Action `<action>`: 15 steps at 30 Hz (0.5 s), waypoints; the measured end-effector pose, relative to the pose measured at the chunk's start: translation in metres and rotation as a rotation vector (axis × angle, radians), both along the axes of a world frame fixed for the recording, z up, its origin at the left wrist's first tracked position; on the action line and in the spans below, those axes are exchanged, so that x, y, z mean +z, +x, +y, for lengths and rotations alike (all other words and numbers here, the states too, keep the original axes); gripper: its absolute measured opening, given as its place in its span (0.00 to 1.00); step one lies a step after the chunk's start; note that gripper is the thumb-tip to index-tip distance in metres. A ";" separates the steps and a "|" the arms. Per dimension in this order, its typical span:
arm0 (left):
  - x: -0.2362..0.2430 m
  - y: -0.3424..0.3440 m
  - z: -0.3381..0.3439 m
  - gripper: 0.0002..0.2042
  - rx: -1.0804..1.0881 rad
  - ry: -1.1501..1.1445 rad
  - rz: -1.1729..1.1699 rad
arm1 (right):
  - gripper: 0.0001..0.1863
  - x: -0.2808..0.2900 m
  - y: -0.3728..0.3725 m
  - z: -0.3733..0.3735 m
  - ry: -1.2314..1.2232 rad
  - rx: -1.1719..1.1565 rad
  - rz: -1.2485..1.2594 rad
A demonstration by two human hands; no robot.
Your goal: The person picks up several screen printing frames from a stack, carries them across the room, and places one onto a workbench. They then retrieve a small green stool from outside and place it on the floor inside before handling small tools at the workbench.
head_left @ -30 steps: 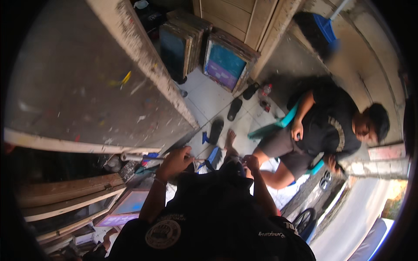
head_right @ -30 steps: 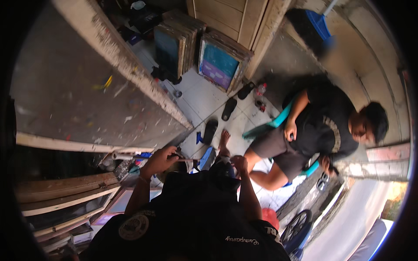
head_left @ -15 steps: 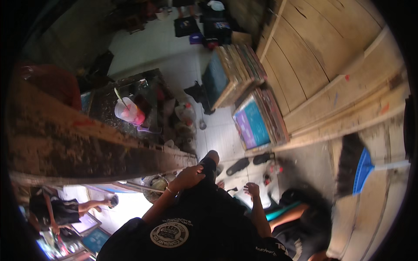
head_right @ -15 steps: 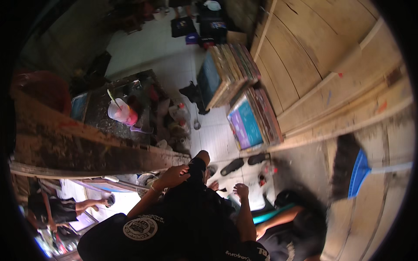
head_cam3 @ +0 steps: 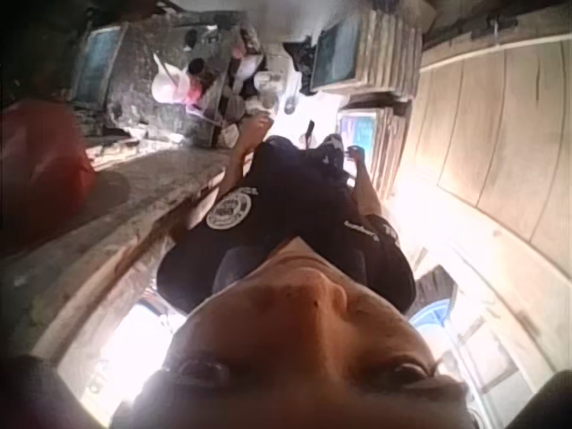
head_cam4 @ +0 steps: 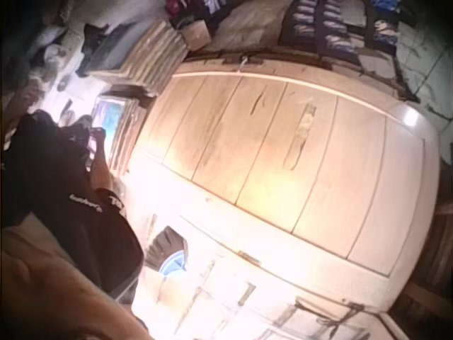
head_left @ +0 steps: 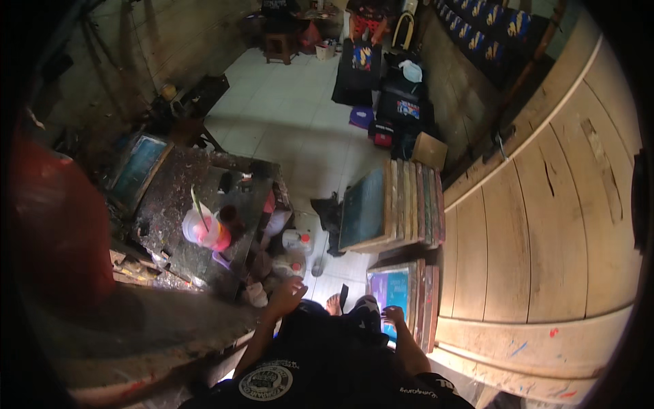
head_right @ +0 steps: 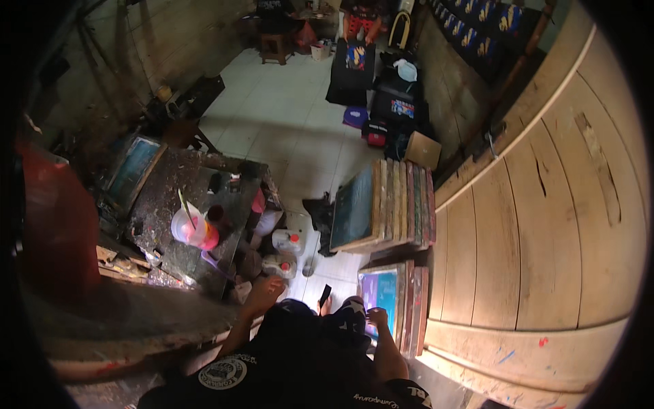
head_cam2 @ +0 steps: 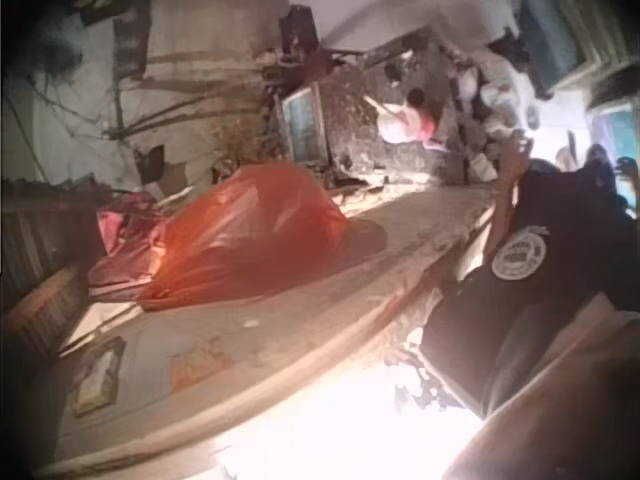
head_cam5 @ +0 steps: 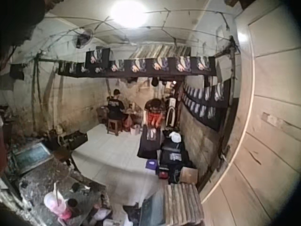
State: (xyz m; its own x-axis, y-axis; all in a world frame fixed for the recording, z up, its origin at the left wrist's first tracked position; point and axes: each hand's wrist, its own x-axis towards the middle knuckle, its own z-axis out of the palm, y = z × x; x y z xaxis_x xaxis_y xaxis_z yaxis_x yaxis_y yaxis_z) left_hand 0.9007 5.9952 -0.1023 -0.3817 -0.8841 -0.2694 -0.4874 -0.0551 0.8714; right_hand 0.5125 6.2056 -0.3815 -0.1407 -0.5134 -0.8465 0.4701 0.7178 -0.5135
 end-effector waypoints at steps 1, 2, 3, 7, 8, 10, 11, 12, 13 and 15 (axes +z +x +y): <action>0.001 0.010 -0.008 0.18 0.048 -0.004 -0.024 | 0.08 0.037 0.011 -0.033 0.033 -0.027 0.192; -0.001 0.008 -0.015 0.18 0.071 0.006 -0.039 | 0.08 0.063 -0.002 -0.056 0.058 0.011 0.239; -0.004 0.005 -0.022 0.18 0.088 0.016 -0.053 | 0.09 0.083 -0.013 -0.077 0.084 0.041 0.287; -0.079 -0.003 -0.055 0.17 0.213 0.026 -0.006 | 0.12 0.096 -0.064 -0.149 0.194 0.367 0.349; -0.087 -0.007 -0.060 0.17 0.295 0.091 -0.010 | 0.15 0.091 -0.073 -0.168 0.204 0.423 0.320; -0.123 0.000 -0.067 0.18 0.277 0.066 -0.159 | 0.16 0.076 -0.084 -0.210 0.221 0.501 0.335; -0.134 0.005 -0.078 0.18 0.243 0.026 -0.314 | 0.16 0.069 -0.088 -0.242 0.212 0.501 0.297; -0.139 -0.014 -0.094 0.19 0.202 -0.007 -0.302 | 0.16 0.044 -0.129 -0.253 0.066 0.657 0.284; -0.130 -0.018 -0.101 0.19 0.189 -0.016 -0.330 | 0.14 0.041 -0.134 -0.272 0.028 0.603 0.197; -0.117 -0.039 -0.147 0.19 0.172 -0.015 -0.301 | 0.13 0.038 -0.151 -0.318 -0.204 0.721 0.431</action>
